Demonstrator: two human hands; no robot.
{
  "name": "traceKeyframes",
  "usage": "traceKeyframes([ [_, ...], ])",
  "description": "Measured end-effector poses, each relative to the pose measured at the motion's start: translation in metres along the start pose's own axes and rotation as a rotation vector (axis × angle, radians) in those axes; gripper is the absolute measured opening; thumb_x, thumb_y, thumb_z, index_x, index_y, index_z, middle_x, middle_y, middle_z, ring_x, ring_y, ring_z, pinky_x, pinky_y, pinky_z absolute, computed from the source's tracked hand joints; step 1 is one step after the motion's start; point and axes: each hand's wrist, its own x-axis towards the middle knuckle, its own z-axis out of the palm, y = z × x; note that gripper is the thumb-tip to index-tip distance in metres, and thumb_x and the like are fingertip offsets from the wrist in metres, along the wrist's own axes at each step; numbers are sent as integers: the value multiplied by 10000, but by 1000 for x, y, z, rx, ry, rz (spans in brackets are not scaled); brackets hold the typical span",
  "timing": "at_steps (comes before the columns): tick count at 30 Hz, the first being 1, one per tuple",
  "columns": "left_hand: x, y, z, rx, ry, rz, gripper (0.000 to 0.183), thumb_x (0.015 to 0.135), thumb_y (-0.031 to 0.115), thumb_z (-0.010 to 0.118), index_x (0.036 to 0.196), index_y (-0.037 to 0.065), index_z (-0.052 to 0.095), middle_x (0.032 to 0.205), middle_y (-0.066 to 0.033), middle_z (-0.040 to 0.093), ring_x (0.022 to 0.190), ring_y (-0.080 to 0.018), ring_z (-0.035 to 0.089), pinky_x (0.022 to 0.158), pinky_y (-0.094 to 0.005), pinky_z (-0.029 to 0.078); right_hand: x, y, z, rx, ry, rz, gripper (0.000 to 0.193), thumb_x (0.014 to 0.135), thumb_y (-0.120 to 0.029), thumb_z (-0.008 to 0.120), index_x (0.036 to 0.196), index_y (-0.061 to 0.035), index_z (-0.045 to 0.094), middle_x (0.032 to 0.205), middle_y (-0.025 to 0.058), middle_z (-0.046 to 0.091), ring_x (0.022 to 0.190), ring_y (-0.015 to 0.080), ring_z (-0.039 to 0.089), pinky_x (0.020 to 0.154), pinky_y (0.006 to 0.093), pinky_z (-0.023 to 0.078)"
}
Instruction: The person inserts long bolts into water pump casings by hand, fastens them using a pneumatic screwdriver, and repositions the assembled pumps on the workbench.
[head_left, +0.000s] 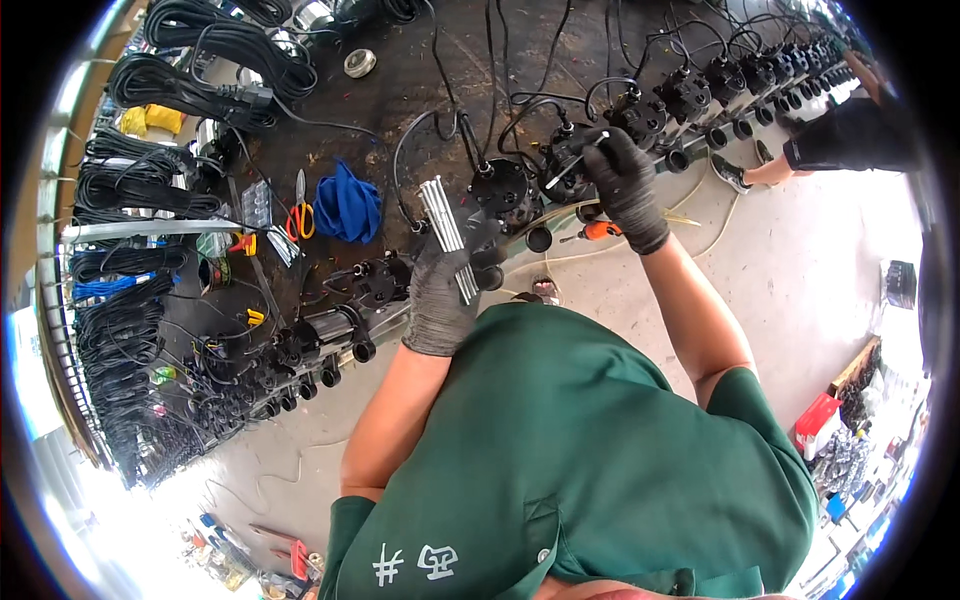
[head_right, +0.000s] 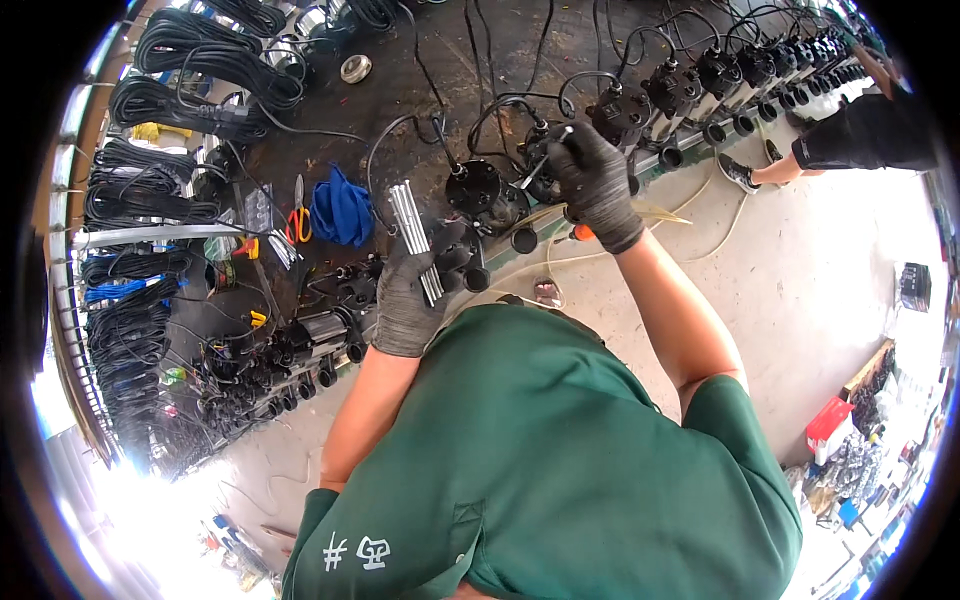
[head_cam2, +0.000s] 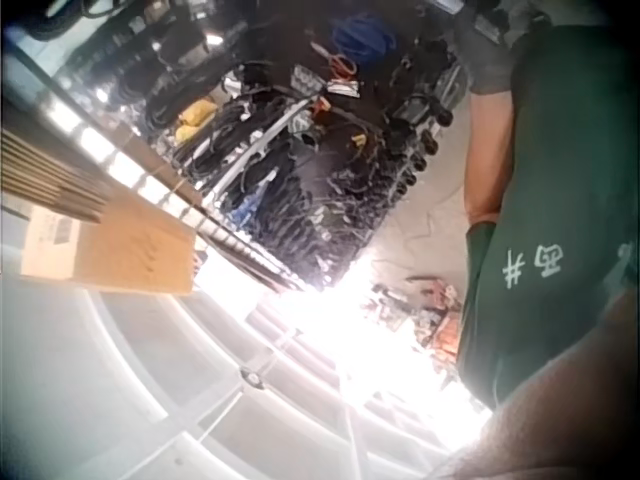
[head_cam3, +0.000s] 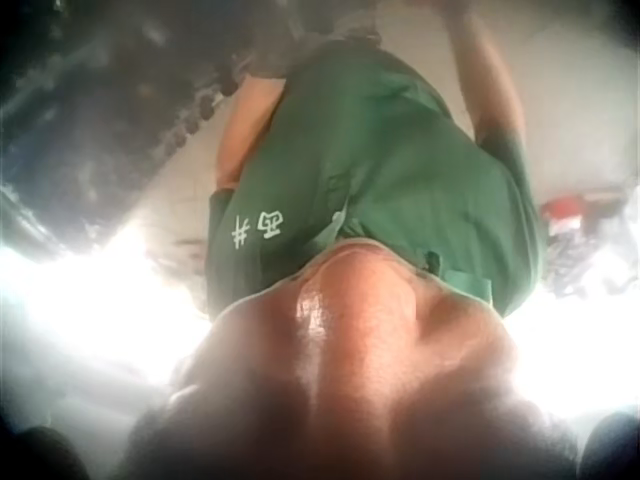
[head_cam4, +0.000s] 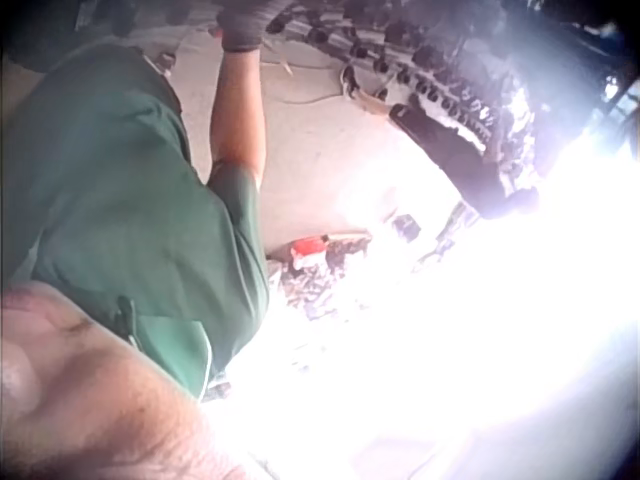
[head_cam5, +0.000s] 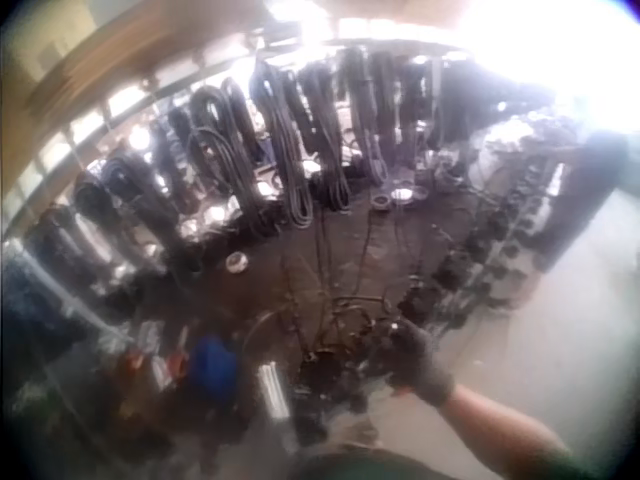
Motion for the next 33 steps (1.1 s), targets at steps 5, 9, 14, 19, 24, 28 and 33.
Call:
traceKeyframes([
  [5,-1,-5,-8,10,34,5,503,920,101,615,1410,57,510,1250,-187,679,985,-274,727,716,-335,639,3,12,14,-89,-58,-74,77,962,-51,677,1031,-25,656,830,20,613,757,86,537,666,291,480],
  [9,-4,-3,-4,18,112,16,527,893,114,669,1404,72,544,1209,-167,693,945,-274,715,712,-349,622,5,17,16,-229,-131,-151,76,940,-41,682,1006,-27,649,838,54,605,762,149,575,688,325,489],
  [14,-9,0,3,-5,51,43,564,883,116,678,1426,74,530,1231,-170,691,945,-268,720,718,-340,621,10,-11,20,-750,-445,-422,186,839,-137,754,993,-59,685,910,152,659,841,388,659,709,431,539],
  [19,-14,5,13,190,5,80,549,908,110,618,1427,21,463,1251,-175,684,928,-207,740,722,-292,626,5,-1,25,-1021,-569,-261,399,840,-230,755,1205,-93,671,945,156,678,874,370,689,747,455,553],
  [24,-13,0,12,173,-14,4,457,938,172,657,1351,3,559,1064,-154,725,823,-198,734,652,-278,602,-10,-36,47,-221,-505,104,490,875,-218,795,1296,-31,629,990,80,702,853,221,695,763,345,567],
  [28,-9,2,15,262,-68,-78,358,954,160,639,1269,-10,631,992,-153,731,799,-210,736,644,-292,608,-9,-43,70,235,-468,414,353,907,-209,787,1165,2,670,923,15,687,789,109,647,725,284,551],
  [33,-10,0,20,214,16,-43,334,973,137,612,1276,-1,628,988,-147,737,786,-217,734,627,-298,598,-11,-48,66,275,-312,492,222,941,-181,699,1077,-6,682,840,50,682,706,127,648,654,274,536],
])
